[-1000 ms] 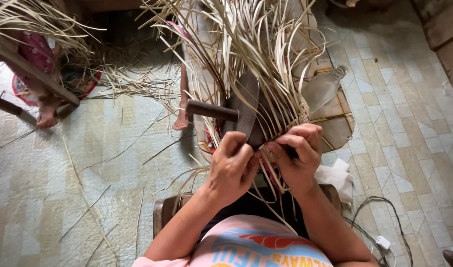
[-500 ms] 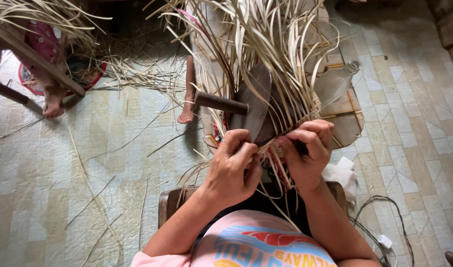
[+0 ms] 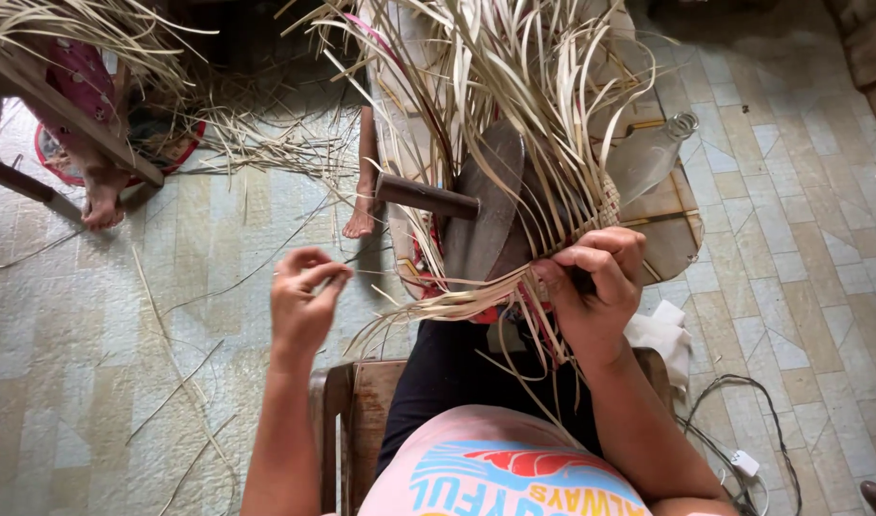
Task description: Weaving natural fibers around a wooden frame to create a basket using a wooden tool and a glass bottle
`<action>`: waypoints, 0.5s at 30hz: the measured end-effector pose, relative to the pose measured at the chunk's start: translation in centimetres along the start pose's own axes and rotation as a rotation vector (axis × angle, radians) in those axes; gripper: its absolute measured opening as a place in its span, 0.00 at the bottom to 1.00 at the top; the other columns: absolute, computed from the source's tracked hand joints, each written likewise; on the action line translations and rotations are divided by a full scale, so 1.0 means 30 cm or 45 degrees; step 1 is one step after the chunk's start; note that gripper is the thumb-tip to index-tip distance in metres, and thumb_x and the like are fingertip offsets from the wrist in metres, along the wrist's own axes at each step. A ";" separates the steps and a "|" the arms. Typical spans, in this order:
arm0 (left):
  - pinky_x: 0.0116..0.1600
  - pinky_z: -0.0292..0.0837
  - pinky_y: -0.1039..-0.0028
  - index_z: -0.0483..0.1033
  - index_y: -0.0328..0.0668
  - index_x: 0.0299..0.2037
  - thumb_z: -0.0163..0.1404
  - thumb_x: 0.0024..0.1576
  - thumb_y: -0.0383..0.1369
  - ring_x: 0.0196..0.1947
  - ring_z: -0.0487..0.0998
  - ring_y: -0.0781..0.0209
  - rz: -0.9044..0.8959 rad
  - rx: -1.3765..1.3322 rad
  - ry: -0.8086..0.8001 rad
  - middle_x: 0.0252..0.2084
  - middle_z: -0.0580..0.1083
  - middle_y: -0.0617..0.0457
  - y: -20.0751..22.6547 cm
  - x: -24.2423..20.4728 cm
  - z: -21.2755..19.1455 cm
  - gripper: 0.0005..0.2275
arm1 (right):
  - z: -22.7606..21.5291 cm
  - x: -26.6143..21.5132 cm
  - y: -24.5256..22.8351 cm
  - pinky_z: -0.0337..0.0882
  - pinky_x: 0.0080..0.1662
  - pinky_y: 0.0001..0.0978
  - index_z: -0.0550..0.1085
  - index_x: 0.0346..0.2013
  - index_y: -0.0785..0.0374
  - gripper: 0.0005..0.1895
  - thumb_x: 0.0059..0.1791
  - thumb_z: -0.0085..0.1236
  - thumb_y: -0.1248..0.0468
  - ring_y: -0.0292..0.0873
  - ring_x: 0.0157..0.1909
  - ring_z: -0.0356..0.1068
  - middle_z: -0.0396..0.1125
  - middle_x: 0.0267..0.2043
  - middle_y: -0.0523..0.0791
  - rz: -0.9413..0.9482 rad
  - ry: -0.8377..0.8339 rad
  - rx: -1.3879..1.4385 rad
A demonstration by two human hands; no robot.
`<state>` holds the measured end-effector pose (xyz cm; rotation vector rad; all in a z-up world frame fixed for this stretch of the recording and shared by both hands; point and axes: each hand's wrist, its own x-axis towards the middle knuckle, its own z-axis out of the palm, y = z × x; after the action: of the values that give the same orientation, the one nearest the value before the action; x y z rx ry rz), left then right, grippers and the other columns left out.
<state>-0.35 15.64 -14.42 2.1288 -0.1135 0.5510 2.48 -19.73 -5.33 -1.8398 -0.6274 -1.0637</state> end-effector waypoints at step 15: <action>0.58 0.77 0.46 0.81 0.29 0.44 0.53 0.58 0.19 0.53 0.79 0.34 1.087 -0.285 0.064 0.56 0.74 0.35 0.795 0.081 0.266 0.07 | -0.201 0.258 0.060 0.75 0.47 0.41 0.83 0.40 0.58 0.10 0.47 0.64 0.75 0.51 0.45 0.76 0.74 0.40 0.47 0.330 -0.681 -0.302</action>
<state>-2.16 -4.42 0.83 1.7761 -1.0332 1.0186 5.25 -25.93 1.96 -2.3657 -0.5587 -0.4850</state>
